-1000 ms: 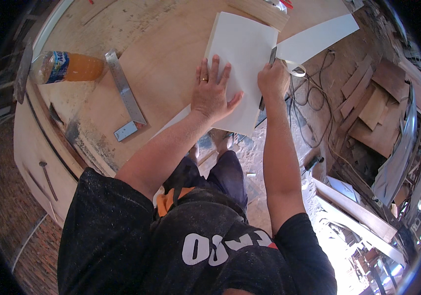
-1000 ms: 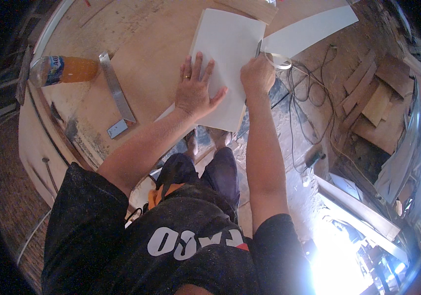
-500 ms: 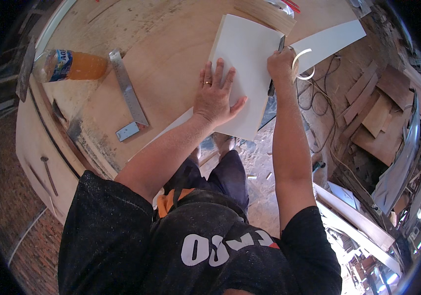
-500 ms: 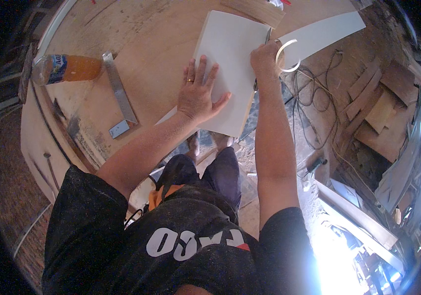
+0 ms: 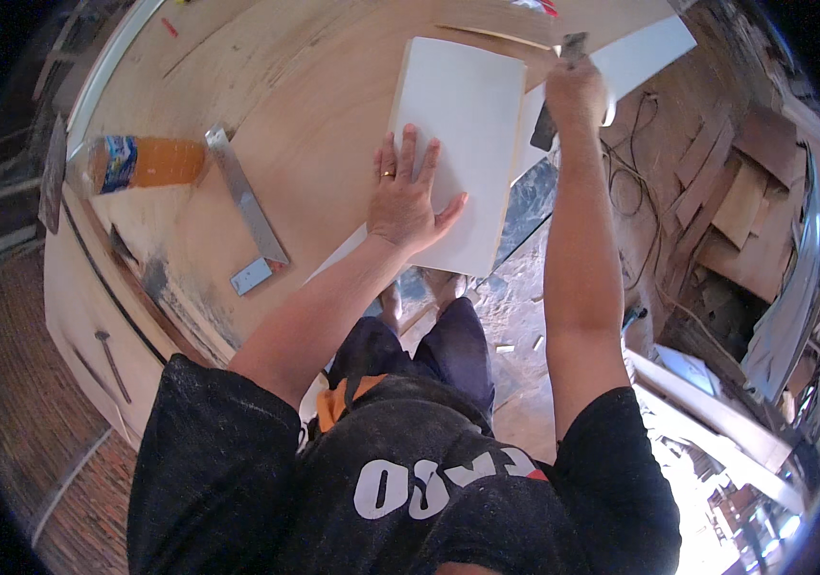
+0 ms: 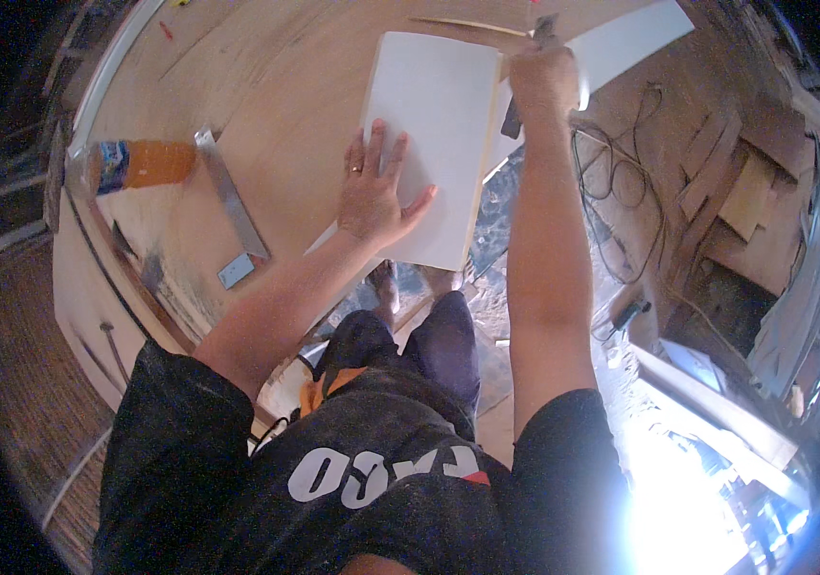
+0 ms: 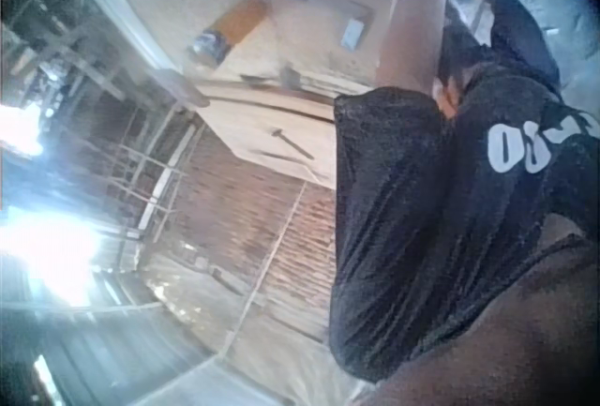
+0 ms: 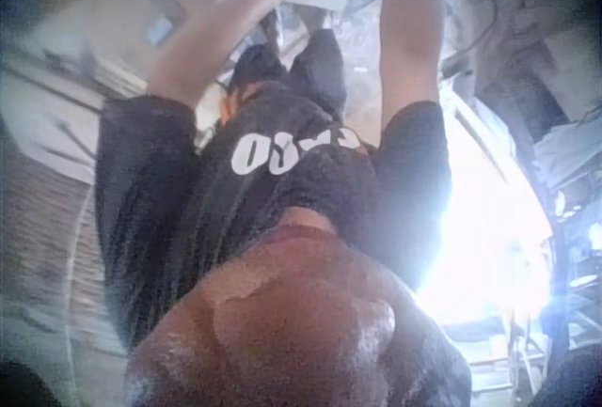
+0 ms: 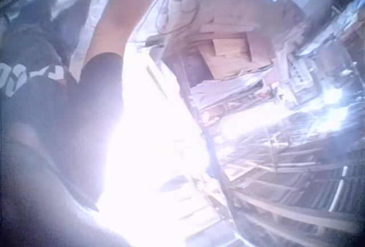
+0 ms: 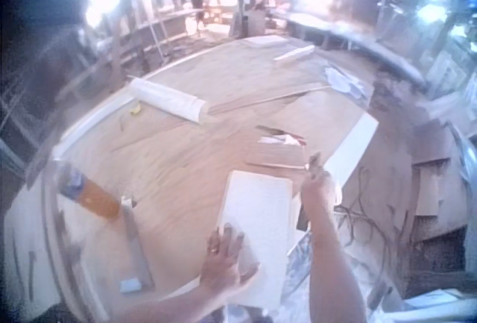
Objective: The person trims excess material from the edge of a white board using a scraper and a utility knife, peels off a strip, and sands the edge with a block.
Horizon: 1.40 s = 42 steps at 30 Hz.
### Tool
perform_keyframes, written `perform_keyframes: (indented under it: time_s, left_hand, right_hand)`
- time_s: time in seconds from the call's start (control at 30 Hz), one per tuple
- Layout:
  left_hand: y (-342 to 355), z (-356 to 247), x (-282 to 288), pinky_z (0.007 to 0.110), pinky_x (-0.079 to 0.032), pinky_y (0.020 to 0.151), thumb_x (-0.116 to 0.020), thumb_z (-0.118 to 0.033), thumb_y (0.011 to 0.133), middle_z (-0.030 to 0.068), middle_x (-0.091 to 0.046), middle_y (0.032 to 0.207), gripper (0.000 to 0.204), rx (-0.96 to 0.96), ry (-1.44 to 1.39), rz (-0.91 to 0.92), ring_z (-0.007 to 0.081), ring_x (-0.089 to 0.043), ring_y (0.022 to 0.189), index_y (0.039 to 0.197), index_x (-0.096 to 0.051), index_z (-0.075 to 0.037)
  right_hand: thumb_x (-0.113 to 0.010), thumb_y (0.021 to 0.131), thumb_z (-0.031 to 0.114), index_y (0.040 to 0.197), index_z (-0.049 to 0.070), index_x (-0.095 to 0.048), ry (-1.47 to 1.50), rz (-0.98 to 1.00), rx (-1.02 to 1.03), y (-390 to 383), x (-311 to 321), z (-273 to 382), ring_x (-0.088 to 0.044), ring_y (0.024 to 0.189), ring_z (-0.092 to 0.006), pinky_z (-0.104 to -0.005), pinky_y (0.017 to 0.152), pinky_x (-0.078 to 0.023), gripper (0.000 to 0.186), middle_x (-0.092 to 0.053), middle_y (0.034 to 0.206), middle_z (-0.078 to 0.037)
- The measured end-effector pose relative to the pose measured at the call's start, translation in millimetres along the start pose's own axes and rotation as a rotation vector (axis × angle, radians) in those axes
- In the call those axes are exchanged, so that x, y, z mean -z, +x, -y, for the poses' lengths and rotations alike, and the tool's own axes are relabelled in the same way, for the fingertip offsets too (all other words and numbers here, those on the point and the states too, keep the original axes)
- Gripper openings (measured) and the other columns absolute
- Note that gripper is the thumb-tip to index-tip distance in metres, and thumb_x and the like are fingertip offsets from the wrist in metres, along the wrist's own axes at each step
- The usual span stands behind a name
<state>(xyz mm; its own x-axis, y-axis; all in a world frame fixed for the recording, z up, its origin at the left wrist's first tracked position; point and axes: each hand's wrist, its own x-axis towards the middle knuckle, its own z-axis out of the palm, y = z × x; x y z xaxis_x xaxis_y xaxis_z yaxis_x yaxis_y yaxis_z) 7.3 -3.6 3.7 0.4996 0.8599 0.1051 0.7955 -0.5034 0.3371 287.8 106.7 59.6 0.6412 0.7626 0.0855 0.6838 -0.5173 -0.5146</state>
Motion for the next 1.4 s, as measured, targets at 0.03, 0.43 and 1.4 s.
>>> perform_keyframes:
  time_s: [0.03,0.43,1.4]
  left_hand:
    - [1.1,-1.6,-0.1,0.066,-0.021,0.126,-0.065,-0.062,0.095,0.0337,-0.024,0.169,0.091,-0.006,0.003,0.007,0.0594,-0.023,0.153,0.16,-0.043,-0.003]
    - [2.5,-4.3,-0.2,0.061,-0.023,0.128,-0.062,-0.061,0.097,0.0337,-0.026,0.168,0.088,-0.025,0.126,0.008,0.0565,-0.025,0.154,0.161,-0.044,-0.004]
    - [0.4,-7.2,-3.9,0.06,-0.023,0.127,-0.064,-0.061,0.097,0.031,-0.031,0.168,0.086,-0.063,0.147,-0.068,0.0531,-0.028,0.155,0.16,-0.045,-0.006]
  right_hand:
    - [-0.06,0.098,0.018,0.104,-0.008,-0.065,0.022,-0.133,0.126,3.9,11.6,-15.3,-0.076,0.083,-0.044,-0.0556,0.077,-0.059,0.027,-0.073,0.094,-0.029]
    - [-0.067,0.085,0.013,0.145,0.004,-0.056,0.448,0.177,-0.102,-133.4,1.9,-36.3,-0.072,0.102,-0.0471,-0.0505,0.094,-0.058,0.061,-0.075,0.109,-0.027]
    - [-0.074,0.088,0.01,0.121,0.002,-0.069,0.511,0.144,-0.27,-305.2,32.4,-63.6,-0.078,0.089,-0.0286,-0.0404,0.083,-0.06,0.034,-0.078,0.096,-0.014]
